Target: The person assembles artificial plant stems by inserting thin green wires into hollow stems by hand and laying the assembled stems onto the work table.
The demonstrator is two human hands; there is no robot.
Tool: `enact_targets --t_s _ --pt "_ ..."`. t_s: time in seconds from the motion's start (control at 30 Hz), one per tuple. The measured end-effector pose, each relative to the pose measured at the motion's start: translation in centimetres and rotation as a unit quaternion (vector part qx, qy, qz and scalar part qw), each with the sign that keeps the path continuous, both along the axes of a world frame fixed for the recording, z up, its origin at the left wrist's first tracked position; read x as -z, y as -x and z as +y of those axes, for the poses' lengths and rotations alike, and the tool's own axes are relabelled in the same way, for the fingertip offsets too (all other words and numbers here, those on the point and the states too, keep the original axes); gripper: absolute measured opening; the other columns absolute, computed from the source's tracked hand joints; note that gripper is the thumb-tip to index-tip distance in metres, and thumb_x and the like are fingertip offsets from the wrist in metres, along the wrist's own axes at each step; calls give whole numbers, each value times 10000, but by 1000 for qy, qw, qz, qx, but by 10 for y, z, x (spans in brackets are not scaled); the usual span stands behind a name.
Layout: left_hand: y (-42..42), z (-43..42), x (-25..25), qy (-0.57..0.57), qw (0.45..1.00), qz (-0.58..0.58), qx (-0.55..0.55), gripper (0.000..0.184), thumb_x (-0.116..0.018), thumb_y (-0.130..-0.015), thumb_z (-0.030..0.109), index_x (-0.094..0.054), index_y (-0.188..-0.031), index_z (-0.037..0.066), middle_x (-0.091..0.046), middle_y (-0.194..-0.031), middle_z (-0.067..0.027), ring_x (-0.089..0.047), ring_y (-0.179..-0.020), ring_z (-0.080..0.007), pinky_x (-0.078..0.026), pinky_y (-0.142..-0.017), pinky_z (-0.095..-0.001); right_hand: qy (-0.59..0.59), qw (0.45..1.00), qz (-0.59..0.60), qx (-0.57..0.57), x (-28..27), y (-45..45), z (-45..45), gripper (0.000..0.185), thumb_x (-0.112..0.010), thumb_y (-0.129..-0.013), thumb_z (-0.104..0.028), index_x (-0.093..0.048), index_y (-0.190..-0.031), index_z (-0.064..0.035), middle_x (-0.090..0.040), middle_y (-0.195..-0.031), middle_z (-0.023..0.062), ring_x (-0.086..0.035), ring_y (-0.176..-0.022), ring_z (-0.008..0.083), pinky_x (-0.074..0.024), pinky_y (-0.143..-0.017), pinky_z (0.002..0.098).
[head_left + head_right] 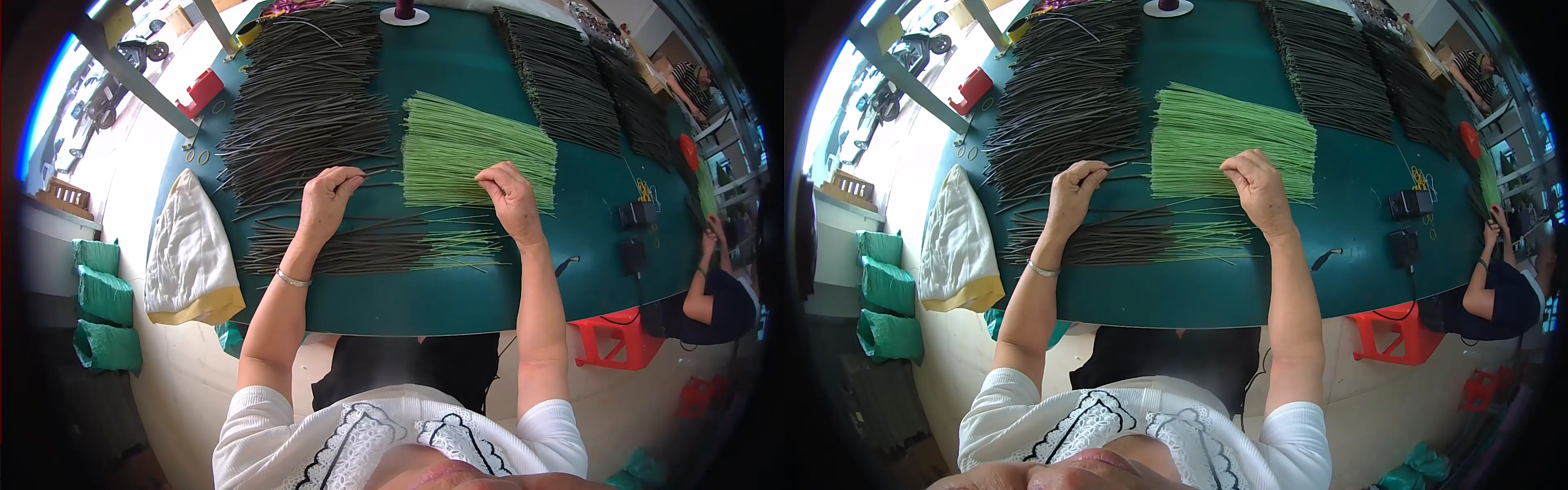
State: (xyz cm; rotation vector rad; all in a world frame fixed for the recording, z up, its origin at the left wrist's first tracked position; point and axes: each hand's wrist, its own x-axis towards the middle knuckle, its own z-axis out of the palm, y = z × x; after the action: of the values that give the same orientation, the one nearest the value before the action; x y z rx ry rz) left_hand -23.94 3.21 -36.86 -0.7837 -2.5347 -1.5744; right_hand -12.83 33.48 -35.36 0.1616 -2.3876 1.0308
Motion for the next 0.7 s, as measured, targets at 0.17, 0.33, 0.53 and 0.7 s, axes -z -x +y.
enact_targets --t_s 0.17,0.33,0.53,0.7 --pt "-1 1 -1 8 1000 8 7 156 -697 -936 102 -743 -1031 -12 -683 -879 -48 -570 -739 -113 -487 -683 -253 -5 1000 -7 -3 0 0 -2 58 -706 -885 -35 -675 -934 -26 -640 -841 46 -607 -818 219 -518 -725 327" --pt "-3 1 -2 14 1000 6 15 157 -693 -940 105 -740 -1031 -14 -678 -883 -49 -575 -748 -116 -491 -690 -258 -11 1000 -11 -4 2 0 0 57 -709 -880 -35 -682 -931 -29 -640 -838 44 -607 -821 218 -523 -727 327" --pt "-4 1 -2 15 1000 2 13 162 -690 -945 115 -738 -1029 -15 -687 -878 -52 -596 -770 -124 -496 -702 -264 -21 1000 -6 -5 2 -1 0 61 -716 -872 -29 -684 -924 -29 -636 -831 42 -604 -827 216 -523 -717 330" --pt "-6 2 -5 29 1000 0 11 154 -692 -938 132 -744 -1005 4 -697 -854 -58 -614 -774 -158 -501 -745 -291 -22 1000 -8 -3 1 -1 0 67 -722 -862 -28 -686 -918 -36 -640 -830 40 -605 -825 218 -527 -707 335"
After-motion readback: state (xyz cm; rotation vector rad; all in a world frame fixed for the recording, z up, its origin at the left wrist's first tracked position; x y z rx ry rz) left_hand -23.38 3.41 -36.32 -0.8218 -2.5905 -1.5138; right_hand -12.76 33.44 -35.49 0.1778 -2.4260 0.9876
